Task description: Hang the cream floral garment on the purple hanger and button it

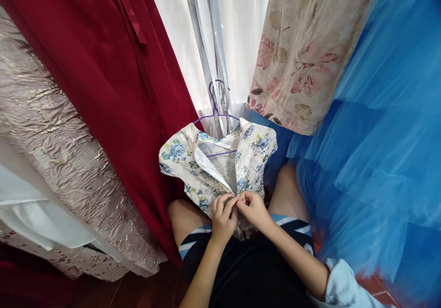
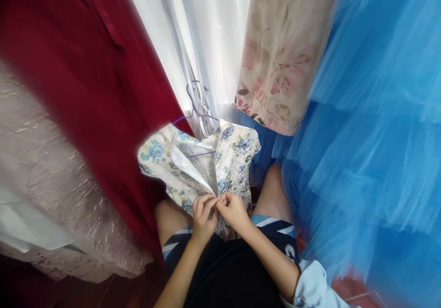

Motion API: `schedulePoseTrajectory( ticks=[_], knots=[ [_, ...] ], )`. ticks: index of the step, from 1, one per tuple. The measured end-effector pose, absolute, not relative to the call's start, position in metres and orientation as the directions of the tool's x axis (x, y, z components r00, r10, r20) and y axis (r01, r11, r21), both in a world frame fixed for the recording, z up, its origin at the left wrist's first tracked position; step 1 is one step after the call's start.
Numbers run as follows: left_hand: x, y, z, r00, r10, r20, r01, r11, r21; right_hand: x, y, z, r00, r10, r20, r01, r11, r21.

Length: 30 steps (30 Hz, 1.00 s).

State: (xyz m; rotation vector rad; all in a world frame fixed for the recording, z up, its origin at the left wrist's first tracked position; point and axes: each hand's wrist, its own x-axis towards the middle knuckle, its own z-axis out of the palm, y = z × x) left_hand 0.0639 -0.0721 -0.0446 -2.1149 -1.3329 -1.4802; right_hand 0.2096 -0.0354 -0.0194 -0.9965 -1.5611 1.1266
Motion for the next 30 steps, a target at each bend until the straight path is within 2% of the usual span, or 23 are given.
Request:
schedulePoseTrajectory(
  ticks=[3,9,14,17,20,24,30],
  knots=[
    [0.067,-0.062,-0.032,0.125,0.564,0.817,0.696,-0.636,0.332,0.214,-0.041,-0.016,-0.218,0.946,0.239,0.054,0.256,-0.965],
    [0.058,-0.056,-0.023,0.182,0.549,0.816,0.648,-0.691,0.32,0.224,-0.044,-0.015,-0.255,0.913,0.32,0.008,0.333,-0.943],
    [0.062,-0.059,-0.021,0.189,0.546,0.816,0.669,-0.68,0.3,0.222,-0.044,-0.021,-0.219,0.854,0.472,0.217,0.514,-0.83],
    [0.064,-0.057,-0.007,0.205,0.569,0.796,0.703,-0.652,0.285,0.217,-0.042,-0.026,-0.195,0.865,0.463,0.252,0.5,-0.829],
    [0.061,-0.044,0.025,0.128,0.581,0.804,0.746,-0.591,0.308,0.217,-0.039,-0.029,-0.181,0.874,0.451,0.262,0.485,-0.834],
    [0.055,-0.015,0.088,-0.023,0.47,0.882,0.759,-0.566,0.321,0.22,-0.038,-0.032,-0.17,0.878,0.448,0.27,0.478,-0.836],
    [0.059,0.028,0.172,-0.005,0.291,0.957,0.808,-0.562,0.175,0.223,-0.036,-0.025,-0.151,0.88,0.45,0.259,0.475,-0.841]
  ],
)
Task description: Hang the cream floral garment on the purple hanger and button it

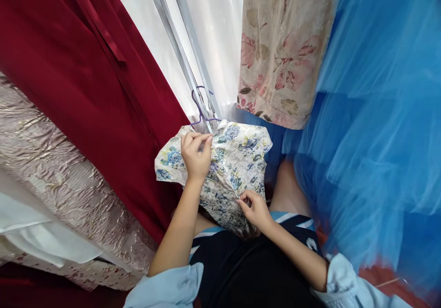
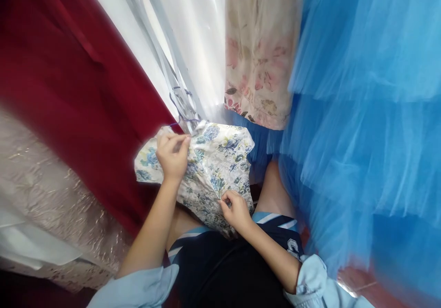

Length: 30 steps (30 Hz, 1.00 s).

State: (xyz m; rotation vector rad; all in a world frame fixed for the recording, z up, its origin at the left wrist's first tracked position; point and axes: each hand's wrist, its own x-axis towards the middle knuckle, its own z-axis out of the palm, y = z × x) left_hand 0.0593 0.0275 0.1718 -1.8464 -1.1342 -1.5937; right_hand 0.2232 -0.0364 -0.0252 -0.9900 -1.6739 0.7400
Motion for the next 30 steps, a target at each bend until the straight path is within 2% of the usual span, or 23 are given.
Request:
schedulePoseTrajectory(
  ticks=[3,7,9,12,15,18,21,23,30],
  knots=[
    [0.061,0.043,0.192,-0.017,0.248,0.969,0.822,-0.548,0.155,0.225,-0.034,-0.025,-0.143,0.885,0.443,0.257,0.465,-0.847],
    [0.058,0.054,0.202,-0.045,0.287,0.957,0.798,-0.566,0.207,0.229,-0.032,-0.036,-0.143,0.9,0.411,0.262,0.435,-0.861],
    [0.055,0.051,0.204,-0.008,0.322,0.947,0.777,-0.594,0.209,0.231,-0.03,-0.04,-0.141,0.908,0.394,0.26,0.418,-0.871],
    [0.053,0.038,0.205,0.068,0.326,0.943,0.804,-0.577,0.142,0.235,-0.024,-0.033,-0.158,0.91,0.384,0.224,0.412,-0.883],
    [0.049,0.024,0.207,0.157,0.313,0.937,0.812,-0.581,0.057,0.234,-0.01,-0.001,-0.189,0.898,0.398,0.144,0.426,-0.893],
    [0.044,0.019,0.207,0.275,0.355,0.894,0.76,-0.65,0.025,0.225,0.011,0.055,-0.215,0.871,0.441,0.053,0.462,-0.885],
    [0.038,0.019,0.205,0.358,0.382,0.852,0.736,-0.677,-0.005,0.209,0.036,0.112,-0.245,0.798,0.551,-0.166,0.525,-0.835],
    [0.035,0.02,0.203,0.379,0.392,0.838,0.727,-0.687,-0.007,0.197,0.05,0.139,-0.247,0.768,0.591,-0.252,0.538,-0.804],
    [0.035,0.016,0.201,0.368,0.404,0.838,0.737,-0.676,0.002,0.178,0.066,0.151,-0.161,0.81,0.564,-0.328,0.495,-0.805]
  ],
)
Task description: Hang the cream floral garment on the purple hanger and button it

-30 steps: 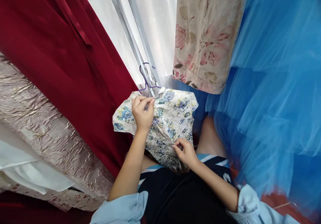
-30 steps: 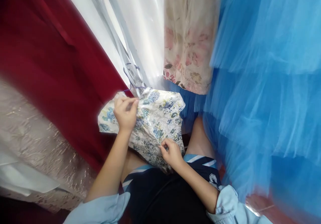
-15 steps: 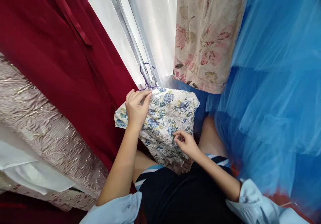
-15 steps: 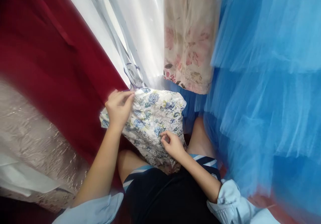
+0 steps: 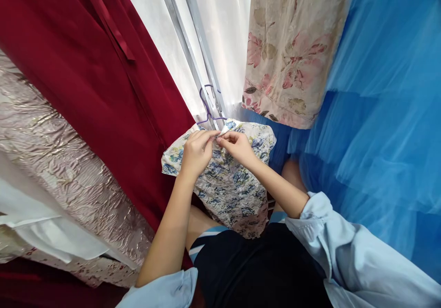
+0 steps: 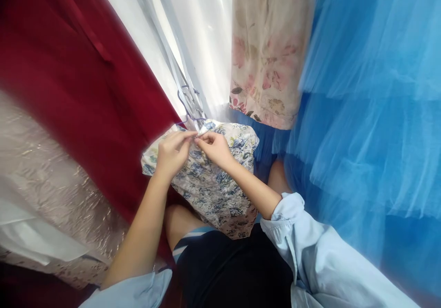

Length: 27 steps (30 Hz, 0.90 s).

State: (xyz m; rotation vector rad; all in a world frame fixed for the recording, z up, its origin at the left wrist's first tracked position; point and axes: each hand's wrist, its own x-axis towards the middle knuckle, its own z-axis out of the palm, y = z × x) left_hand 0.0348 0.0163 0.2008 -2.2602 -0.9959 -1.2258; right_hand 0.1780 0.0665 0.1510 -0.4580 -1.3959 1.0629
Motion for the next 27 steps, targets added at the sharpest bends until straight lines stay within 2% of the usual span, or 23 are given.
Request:
schedulePoseTrajectory(
  ticks=[7,11,13,17,22,24,27],
  knots=[
    [0.036,0.017,0.199,0.333,0.413,0.848,0.758,-0.652,0.02,0.181,0.059,0.157,-0.25,0.807,0.535,-0.411,0.412,-0.813],
    [0.042,0.022,0.201,0.328,0.308,0.893,0.791,-0.606,-0.081,0.179,0.067,0.159,-0.292,0.864,0.41,-0.371,0.292,-0.881],
    [0.046,0.024,0.207,0.258,0.257,0.931,0.818,-0.571,-0.07,0.179,0.071,0.155,-0.298,0.887,0.353,-0.352,0.242,-0.904],
    [0.039,0.02,0.228,0.057,0.243,0.968,0.828,-0.554,0.09,0.189,0.068,0.132,-0.344,0.892,0.294,-0.289,0.197,-0.937],
    [-0.03,0.011,0.246,-0.162,0.261,0.952,0.741,-0.605,0.292,0.218,0.049,0.096,-0.423,0.874,0.237,-0.2,0.165,-0.966],
    [-0.067,0.009,0.24,-0.277,0.254,0.927,0.692,-0.617,0.376,0.225,0.041,0.085,-0.454,0.866,0.211,-0.174,0.146,-0.974],
    [-0.108,0.008,0.213,-0.496,0.301,0.814,0.591,-0.571,0.571,0.229,0.03,0.069,-0.494,0.853,0.166,-0.14,0.111,-0.984]
  ],
)
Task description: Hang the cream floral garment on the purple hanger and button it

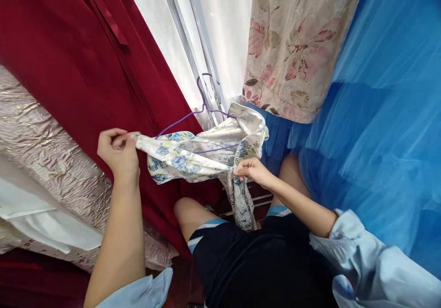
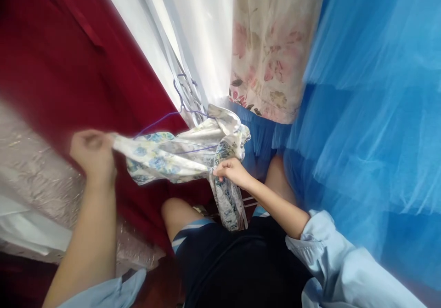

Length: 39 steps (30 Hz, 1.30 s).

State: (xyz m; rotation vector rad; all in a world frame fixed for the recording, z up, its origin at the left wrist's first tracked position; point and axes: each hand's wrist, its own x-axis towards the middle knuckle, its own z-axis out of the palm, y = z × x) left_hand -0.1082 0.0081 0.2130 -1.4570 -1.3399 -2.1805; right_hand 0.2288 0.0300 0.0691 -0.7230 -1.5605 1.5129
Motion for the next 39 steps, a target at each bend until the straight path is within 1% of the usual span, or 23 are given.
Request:
schedulePoseTrajectory(
  ticks=[2,4,7,9,11,13,15,17,19,20,22,23,25,26,28,30,32,33,34,36,37,39],
  knots=[
    [-0.121,0.006,0.183,-0.572,0.361,0.737,0.54,-0.51,0.669,0.229,0.025,0.056,-0.515,0.847,0.132,-0.105,0.09,-0.99],
    [-0.122,0.001,0.147,-0.612,0.445,0.654,0.491,-0.435,0.755,0.23,0.021,0.039,-0.53,0.843,0.094,-0.058,0.074,-0.996],
    [-0.109,-0.005,0.098,-0.598,0.569,0.565,0.424,-0.373,0.825,0.234,0.019,0.011,-0.545,0.837,0.038,0.032,0.066,-0.997],
    [-0.092,-0.009,0.078,-0.537,0.654,0.532,0.384,-0.372,0.845,0.237,0.019,-0.005,-0.552,0.834,0.01,0.103,0.08,-0.991],
    [-0.068,-0.013,0.072,-0.465,0.721,0.515,0.346,-0.387,0.854,0.24,0.018,-0.015,-0.546,0.838,0.001,0.177,0.116,-0.977],
    [-0.038,-0.017,0.077,-0.366,0.76,0.538,0.327,-0.436,0.838,0.24,0.015,-0.016,-0.533,0.846,0.019,0.234,0.169,-0.957],
    [-0.006,-0.022,0.091,-0.228,0.766,0.601,0.334,-0.519,0.787,0.236,0.009,-0.005,-0.539,0.84,0.065,0.252,0.235,-0.939],
    [0.025,-0.028,0.105,-0.078,0.754,0.652,0.364,-0.588,0.723,0.229,0.0,0.013,-0.618,0.772,0.151,0.18,0.326,-0.928],
    [0.05,-0.033,0.115,0.047,0.744,0.666,0.412,-0.622,0.666,0.221,-0.009,0.032,-0.701,0.667,0.254,0.02,0.374,-0.927],
    [0.059,-0.034,0.118,0.092,0.74,0.667,0.43,-0.634,0.643,0.218,-0.012,0.041,-0.708,0.641,0.298,-0.061,0.364,-0.929],
    [0.07,-0.036,0.119,0.122,0.739,0.663,0.419,-0.644,0.641,0.216,-0.016,0.055,-0.664,0.673,0.327,-0.165,0.294,-0.941],
    [0.072,-0.035,0.117,0.108,0.751,0.651,0.382,-0.636,0.671,0.219,-0.017,0.06,-0.633,0.705,0.319,-0.192,0.256,-0.947],
    [0.072,-0.035,0.107,0.104,0.818,0.566,0.249,-0.572,0.781,0.23,-0.019,0.067,-0.599,0.74,0.304,-0.23,0.205,-0.951],
    [0.071,-0.036,0.099,0.148,0.858,0.492,0.172,-0.512,0.841,0.238,-0.019,0.071,-0.591,0.745,0.31,-0.247,0.199,-0.948],
    [0.068,-0.04,0.079,0.317,0.897,0.309,0.084,-0.351,0.933,0.258,-0.019,0.078,-0.546,0.763,0.346,-0.258,0.24,-0.936],
    [0.068,-0.049,0.054,0.468,0.877,0.113,0.135,-0.197,0.971,0.28,-0.016,0.087,-0.48,0.784,0.393,-0.231,0.319,-0.919],
    [0.072,-0.059,0.031,0.526,0.85,-0.024,0.229,-0.114,0.967,0.301,-0.006,0.099,-0.407,0.8,0.441,-0.188,0.399,-0.898],
    [0.074,-0.064,0.021,0.542,0.838,-0.064,0.259,-0.094,0.961,0.311,0.0,0.105,-0.364,0.805,0.468,-0.172,0.436,-0.884],
    [0.077,-0.067,0.014,0.548,0.833,-0.074,0.265,-0.09,0.96,0.319,0.007,0.112,-0.315,0.81,0.494,-0.161,0.468,-0.869],
    [0.083,-0.07,0.005,0.506,0.862,-0.013,0.21,-0.109,0.972,0.332,0.02,0.123,-0.223,0.816,0.533,-0.152,0.511,-0.846],
    [0.086,-0.068,0.003,0.461,0.886,0.043,0.173,-0.137,0.975,0.335,0.024,0.129,-0.208,0.815,0.542,-0.151,0.52,-0.841],
    [0.094,-0.062,0.006,0.363,0.916,0.17,0.126,-0.229,0.965,0.336,0.027,0.138,-0.258,0.805,0.534,-0.135,0.517,-0.845]
  ],
)
